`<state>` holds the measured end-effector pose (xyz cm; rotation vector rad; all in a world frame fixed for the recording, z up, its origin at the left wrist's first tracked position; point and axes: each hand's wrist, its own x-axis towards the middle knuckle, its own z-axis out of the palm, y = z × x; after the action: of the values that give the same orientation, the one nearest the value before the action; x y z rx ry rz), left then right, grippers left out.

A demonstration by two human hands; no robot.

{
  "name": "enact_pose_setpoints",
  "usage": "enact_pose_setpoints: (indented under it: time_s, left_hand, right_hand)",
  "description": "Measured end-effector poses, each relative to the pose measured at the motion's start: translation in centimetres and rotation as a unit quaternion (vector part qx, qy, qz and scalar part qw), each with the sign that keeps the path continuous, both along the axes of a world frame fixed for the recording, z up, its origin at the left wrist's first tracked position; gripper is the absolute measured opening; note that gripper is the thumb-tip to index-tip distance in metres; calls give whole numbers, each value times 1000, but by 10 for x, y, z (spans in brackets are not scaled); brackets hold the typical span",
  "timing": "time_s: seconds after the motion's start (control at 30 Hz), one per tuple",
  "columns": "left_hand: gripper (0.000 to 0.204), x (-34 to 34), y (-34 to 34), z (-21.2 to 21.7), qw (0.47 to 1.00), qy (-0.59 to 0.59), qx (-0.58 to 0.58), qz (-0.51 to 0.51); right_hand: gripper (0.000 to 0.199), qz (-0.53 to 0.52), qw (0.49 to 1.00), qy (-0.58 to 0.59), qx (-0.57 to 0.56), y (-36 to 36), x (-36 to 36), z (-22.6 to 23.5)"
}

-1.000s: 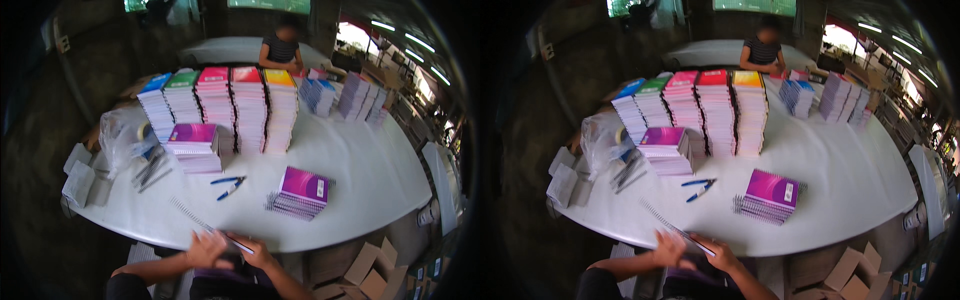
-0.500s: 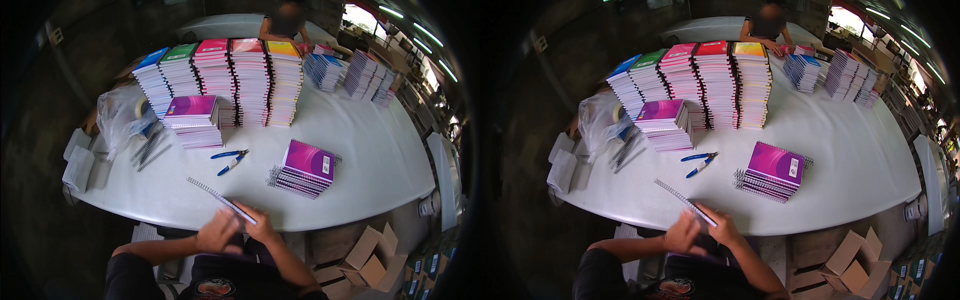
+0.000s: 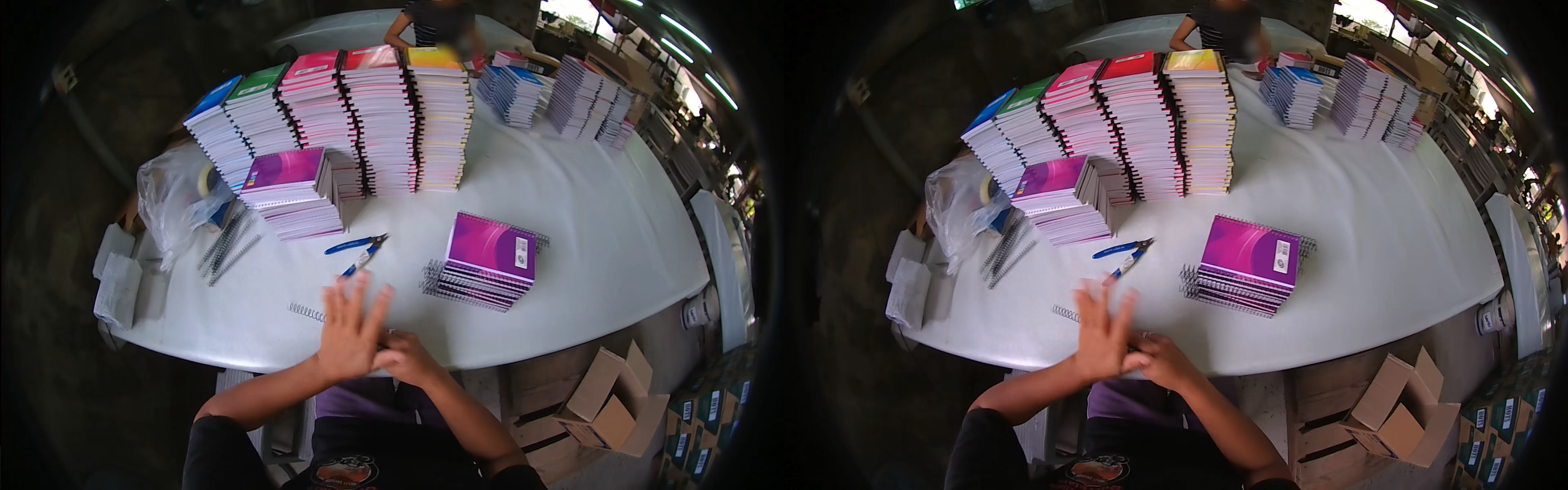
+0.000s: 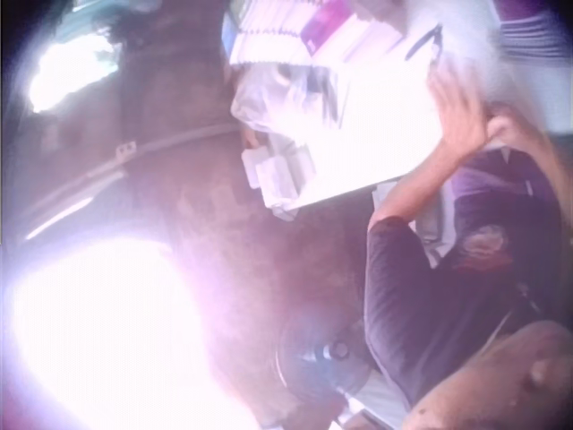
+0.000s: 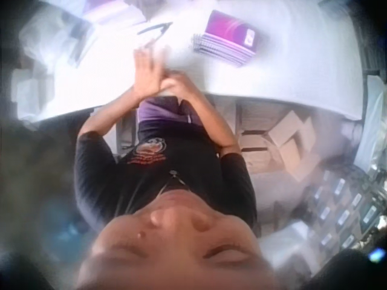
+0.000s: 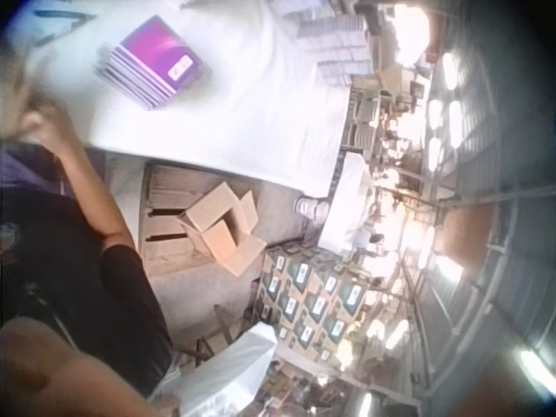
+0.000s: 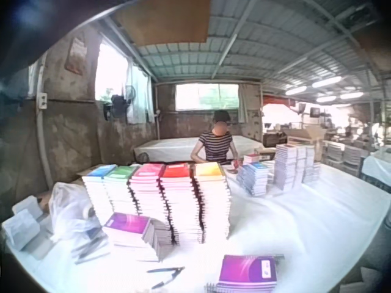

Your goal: The person assembles spiral notebooks by threading a plastic spiral through pre-punched holes in stacks of paper covers, then uses pliers to trim the excess spiral.

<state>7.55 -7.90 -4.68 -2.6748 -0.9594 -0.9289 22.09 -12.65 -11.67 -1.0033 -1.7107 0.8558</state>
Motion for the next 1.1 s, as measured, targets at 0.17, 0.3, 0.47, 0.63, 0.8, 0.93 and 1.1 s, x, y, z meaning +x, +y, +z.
enact_pose_setpoints:
  time_s: [0.17,0.3,0.47,0.63,0.8,0.93,1.1]
  left_hand:
    - [53,-8,3,4,974,111,-96,-172]
    - [32,0,15,24,972,80,-83,-207]
    - [24,2,22,31,965,100,-127,-206]
    - [25,4,24,43,956,87,-202,-193]
    - [23,9,15,45,971,91,-127,-181]
    - [22,7,10,41,975,122,-100,-159]
    - [21,9,9,47,972,147,-105,-149]
  right_hand:
    - [29,-50,995,85,-14,5,0,14]
    - [21,-89,976,73,-186,6,1,20]
    - [20,-136,984,98,-57,11,-6,15]
    - [27,-102,981,109,-127,10,-6,24]
    - [24,-125,973,169,-95,6,-8,28]
    - [16,-115,991,26,-56,10,-6,5]
    - [14,-85,991,7,-100,13,-4,-3]
